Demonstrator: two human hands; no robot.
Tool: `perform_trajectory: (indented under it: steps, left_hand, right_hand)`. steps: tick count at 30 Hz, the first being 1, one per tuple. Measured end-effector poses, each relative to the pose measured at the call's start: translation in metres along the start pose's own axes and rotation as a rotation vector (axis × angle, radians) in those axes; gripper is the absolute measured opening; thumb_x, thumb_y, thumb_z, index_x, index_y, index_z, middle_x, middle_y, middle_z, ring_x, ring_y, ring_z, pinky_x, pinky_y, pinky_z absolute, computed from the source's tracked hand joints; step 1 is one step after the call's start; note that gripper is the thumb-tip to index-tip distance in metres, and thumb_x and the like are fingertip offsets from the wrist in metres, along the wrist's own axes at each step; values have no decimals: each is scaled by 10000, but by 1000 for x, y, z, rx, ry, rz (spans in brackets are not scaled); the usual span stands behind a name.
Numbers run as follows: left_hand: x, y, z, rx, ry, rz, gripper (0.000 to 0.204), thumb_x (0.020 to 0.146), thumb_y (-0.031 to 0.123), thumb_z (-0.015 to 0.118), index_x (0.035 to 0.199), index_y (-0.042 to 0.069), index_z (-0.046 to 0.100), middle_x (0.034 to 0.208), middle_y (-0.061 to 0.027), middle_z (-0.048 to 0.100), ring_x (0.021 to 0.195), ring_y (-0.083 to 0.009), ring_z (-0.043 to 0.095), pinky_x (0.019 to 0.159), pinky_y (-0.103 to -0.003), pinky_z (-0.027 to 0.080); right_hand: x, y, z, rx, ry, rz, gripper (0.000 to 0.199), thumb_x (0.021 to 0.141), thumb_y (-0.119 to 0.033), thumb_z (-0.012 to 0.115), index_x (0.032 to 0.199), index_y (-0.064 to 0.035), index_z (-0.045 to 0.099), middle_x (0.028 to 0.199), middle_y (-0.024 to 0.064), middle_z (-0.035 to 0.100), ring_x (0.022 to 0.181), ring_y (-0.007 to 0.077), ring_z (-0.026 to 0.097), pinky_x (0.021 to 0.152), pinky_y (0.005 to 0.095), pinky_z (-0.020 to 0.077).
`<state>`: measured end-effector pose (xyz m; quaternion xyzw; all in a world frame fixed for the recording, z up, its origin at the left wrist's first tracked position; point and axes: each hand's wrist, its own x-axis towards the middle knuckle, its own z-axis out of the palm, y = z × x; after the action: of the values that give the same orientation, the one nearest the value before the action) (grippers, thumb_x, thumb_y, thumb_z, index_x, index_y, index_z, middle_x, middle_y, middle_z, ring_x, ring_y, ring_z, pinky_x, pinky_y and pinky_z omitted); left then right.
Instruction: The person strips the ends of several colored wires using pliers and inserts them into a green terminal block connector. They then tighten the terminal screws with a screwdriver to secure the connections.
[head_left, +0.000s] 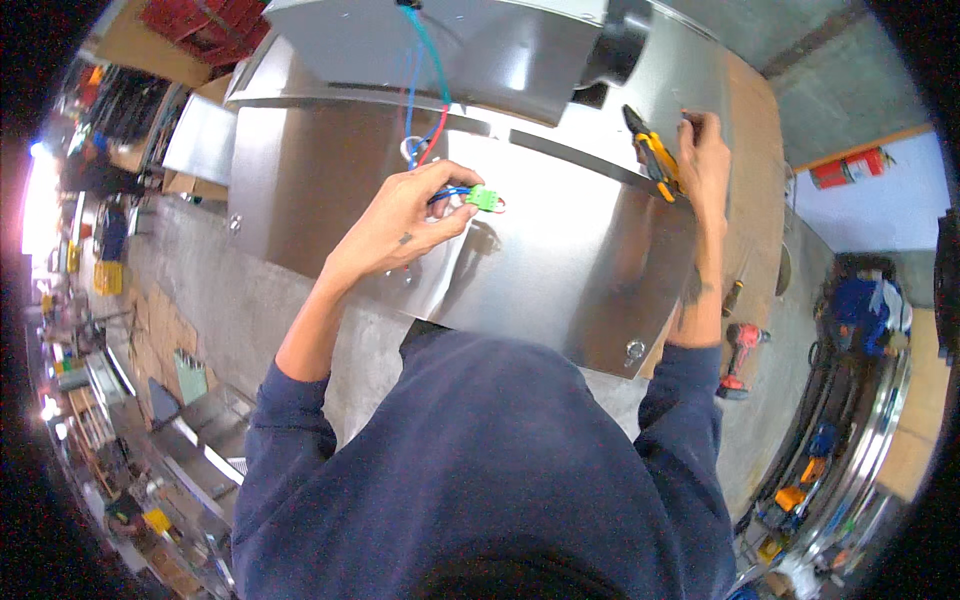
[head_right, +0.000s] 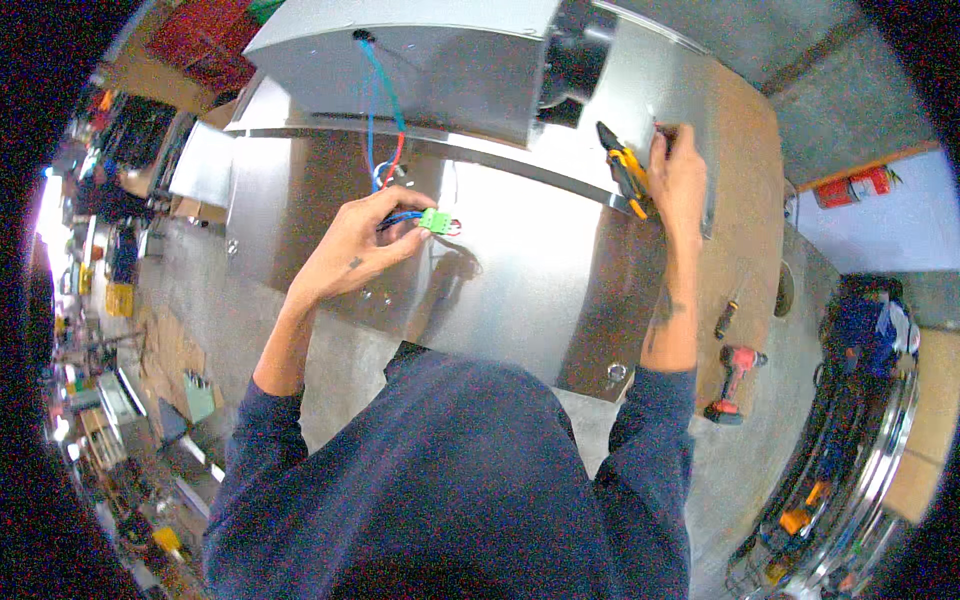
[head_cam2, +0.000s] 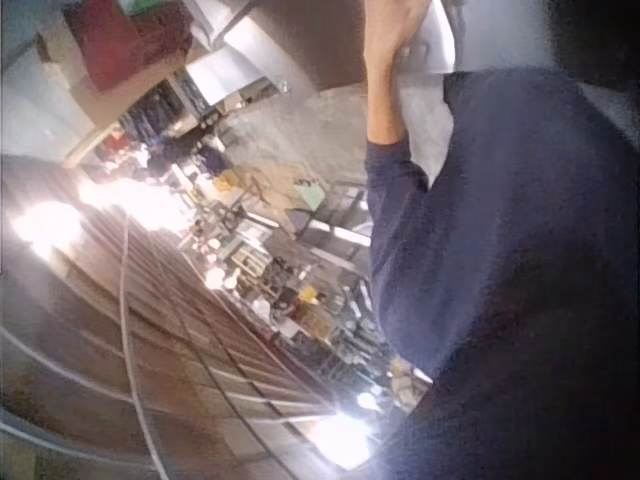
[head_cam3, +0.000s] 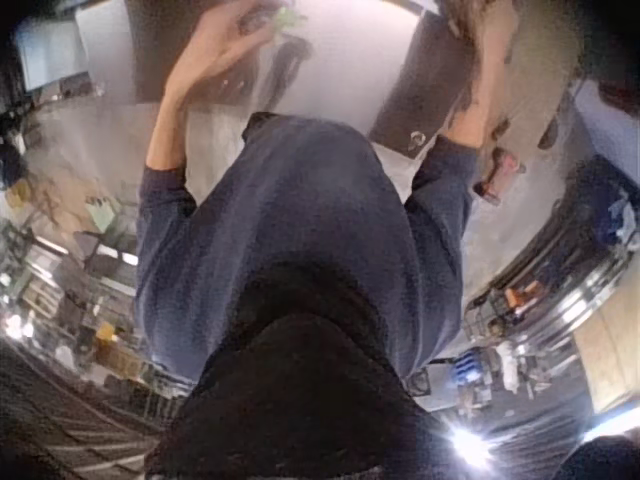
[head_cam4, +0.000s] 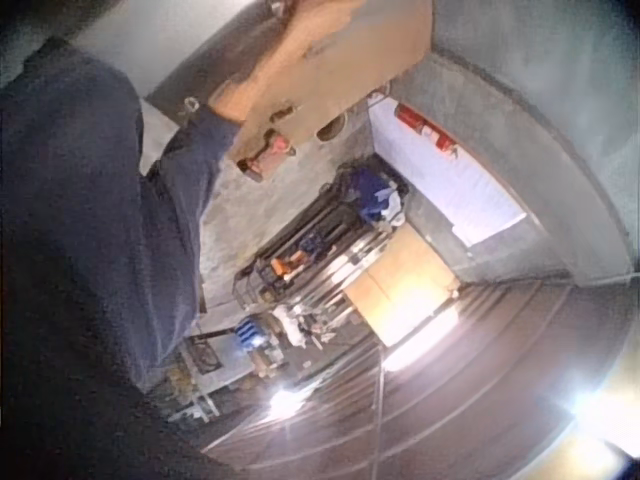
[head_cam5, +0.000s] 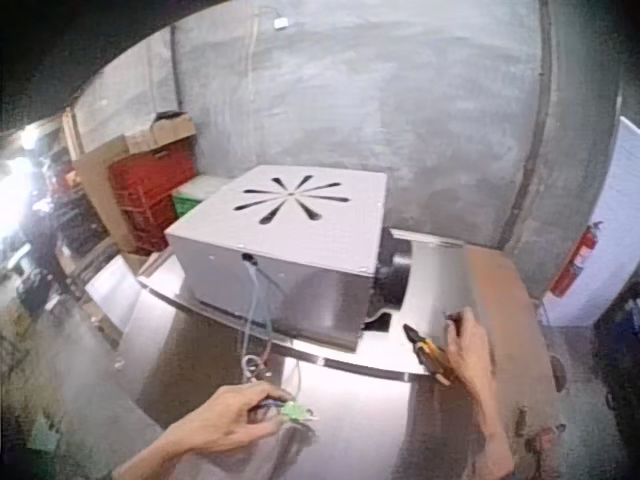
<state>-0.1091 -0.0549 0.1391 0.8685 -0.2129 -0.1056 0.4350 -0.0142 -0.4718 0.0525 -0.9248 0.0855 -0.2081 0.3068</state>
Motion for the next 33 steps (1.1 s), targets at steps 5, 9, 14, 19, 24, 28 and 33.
perform_trajectory:
  steps: [5, 9, 14, 19, 24, 28, 33]
  left_hand:
    - [1, -6, 2, -14, -1, -4, 315, 939, 153, 748, 1239, 61, 722, 1050, -58, 740, 863, -129, 645, 778, -287, 525]
    - [3, -4, 0, 67, -7, 25, 327, 919, 134, 748, 1236, 58, 723, 1041, -52, 742, 840, -121, 632, 760, -280, 517]
    - [4, -4, 2, 54, -13, 9, 332, 909, 128, 749, 1233, 56, 724, 1036, -40, 740, 786, -111, 594, 707, -263, 485]
    - [4, -3, 2, 65, -11, 16, 325, 908, 121, 750, 1226, 59, 726, 1036, -36, 738, 779, -108, 581, 695, -264, 477]
    - [5, -5, 3, 75, -3, 71, 328, 902, 109, 752, 1225, 58, 726, 1046, -40, 741, 771, -105, 577, 698, -266, 480]
    - [5, -6, 4, 85, -5, 63, 335, 892, 97, 759, 1223, 60, 727, 1037, -49, 738, 757, -112, 572, 691, -274, 483]
    - [5, -2, 7, 87, 3, 97, 332, 892, 95, 767, 1219, 64, 723, 1015, -57, 715, 727, -148, 570, 674, -294, 485]
  right_hand:
    - [-90, -118, -18, 569, -247, -117, 221, 1047, -141, 677, 1242, -36, 675, 1078, 21, 710, 891, 75, 613, 802, 232, 489]
    - [-130, -157, -13, 683, -328, -175, 182, 1033, -88, 670, 1197, -32, 726, 1056, 20, 738, 827, 73, 608, 764, 258, 512]
    - [-139, -168, -9, 673, -354, -244, 177, 999, -75, 687, 1156, -28, 752, 982, 47, 743, 759, 89, 594, 708, 259, 507]
    - [-144, -165, -4, 631, -389, -225, 172, 995, -91, 698, 1141, -24, 761, 954, 53, 741, 725, 89, 586, 667, 259, 500]
    - [-147, -167, -4, 627, -366, -235, 176, 998, -115, 705, 1143, -26, 752, 939, 61, 731, 721, 99, 606, 651, 264, 506]
    - [-147, -170, -9, 583, -383, -232, 189, 996, -149, 711, 1136, -25, 733, 903, 94, 721, 714, 155, 663, 641, 312, 539]
    - [-149, -171, -7, 535, -306, -289, 191, 999, -151, 726, 1104, 6, 756, 805, 97, 715, 608, 100, 540, 558, 280, 449]
